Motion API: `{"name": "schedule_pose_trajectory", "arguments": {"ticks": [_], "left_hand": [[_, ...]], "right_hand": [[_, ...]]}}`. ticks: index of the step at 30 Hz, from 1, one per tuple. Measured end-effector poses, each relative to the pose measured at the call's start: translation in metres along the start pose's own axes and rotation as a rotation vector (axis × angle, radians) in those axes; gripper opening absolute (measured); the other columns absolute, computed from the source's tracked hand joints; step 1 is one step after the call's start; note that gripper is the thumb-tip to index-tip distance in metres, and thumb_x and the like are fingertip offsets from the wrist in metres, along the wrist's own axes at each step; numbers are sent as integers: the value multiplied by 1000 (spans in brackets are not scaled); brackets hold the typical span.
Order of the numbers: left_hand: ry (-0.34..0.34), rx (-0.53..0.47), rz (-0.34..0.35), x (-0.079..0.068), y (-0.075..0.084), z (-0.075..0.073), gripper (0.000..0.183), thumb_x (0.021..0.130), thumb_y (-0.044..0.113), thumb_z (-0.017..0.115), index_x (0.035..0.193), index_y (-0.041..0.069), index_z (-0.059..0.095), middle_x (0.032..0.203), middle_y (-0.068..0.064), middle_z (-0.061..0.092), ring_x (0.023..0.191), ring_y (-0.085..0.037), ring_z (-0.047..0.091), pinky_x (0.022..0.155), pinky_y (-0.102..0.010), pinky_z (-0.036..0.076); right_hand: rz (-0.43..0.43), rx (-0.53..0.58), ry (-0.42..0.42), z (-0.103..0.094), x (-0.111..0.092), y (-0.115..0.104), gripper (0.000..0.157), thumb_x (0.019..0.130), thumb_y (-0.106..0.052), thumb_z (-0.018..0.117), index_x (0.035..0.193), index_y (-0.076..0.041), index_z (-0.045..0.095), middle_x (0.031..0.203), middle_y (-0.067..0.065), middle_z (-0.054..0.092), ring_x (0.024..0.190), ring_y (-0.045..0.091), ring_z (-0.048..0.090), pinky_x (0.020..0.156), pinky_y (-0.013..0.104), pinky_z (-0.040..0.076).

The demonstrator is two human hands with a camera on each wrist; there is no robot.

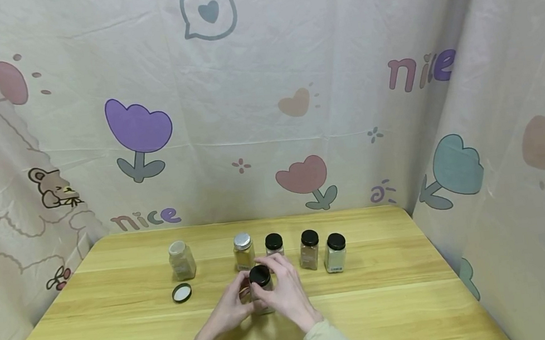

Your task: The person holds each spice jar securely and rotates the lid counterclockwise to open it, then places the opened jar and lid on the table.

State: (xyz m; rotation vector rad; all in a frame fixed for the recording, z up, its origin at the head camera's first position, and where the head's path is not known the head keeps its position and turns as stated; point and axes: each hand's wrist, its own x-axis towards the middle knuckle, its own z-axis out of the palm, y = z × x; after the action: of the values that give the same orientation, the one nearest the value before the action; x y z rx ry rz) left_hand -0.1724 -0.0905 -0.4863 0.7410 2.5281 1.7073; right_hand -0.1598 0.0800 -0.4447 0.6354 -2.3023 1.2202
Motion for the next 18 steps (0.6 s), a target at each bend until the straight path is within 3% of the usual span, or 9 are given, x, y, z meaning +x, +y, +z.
{"name": "schedule_pose_trajectory", "arguments": {"ticks": [4,12,18], "left_hand": [[4,2,17,0,0,0,55,80,11,83,124,-1,53,127,-22,65,124,-42,60,111,-57,46],[1,-32,-20,0,0,1,55,80,12,84,125,1,53,125,-16,66,120,-35,62,112,-53,47],[2,-31,-15,0,0,1,54,80,11,84,123,0,53,127,-21,65,123,-40,60,111,-57,47]], "right_hand": [[-5,7,-26,-1,0,0,52,73,-6,84,122,-6,68,115,6,68,104,21,66,94,36,58],[111,-31,-45,1,0,-3,58,73,-26,90,125,-13,68,116,0,64,109,17,62,98,37,55],[66,-62,-24,2,0,-1,53,74,-18,89,122,-11,69,110,1,64,103,17,61,89,32,55]]}}
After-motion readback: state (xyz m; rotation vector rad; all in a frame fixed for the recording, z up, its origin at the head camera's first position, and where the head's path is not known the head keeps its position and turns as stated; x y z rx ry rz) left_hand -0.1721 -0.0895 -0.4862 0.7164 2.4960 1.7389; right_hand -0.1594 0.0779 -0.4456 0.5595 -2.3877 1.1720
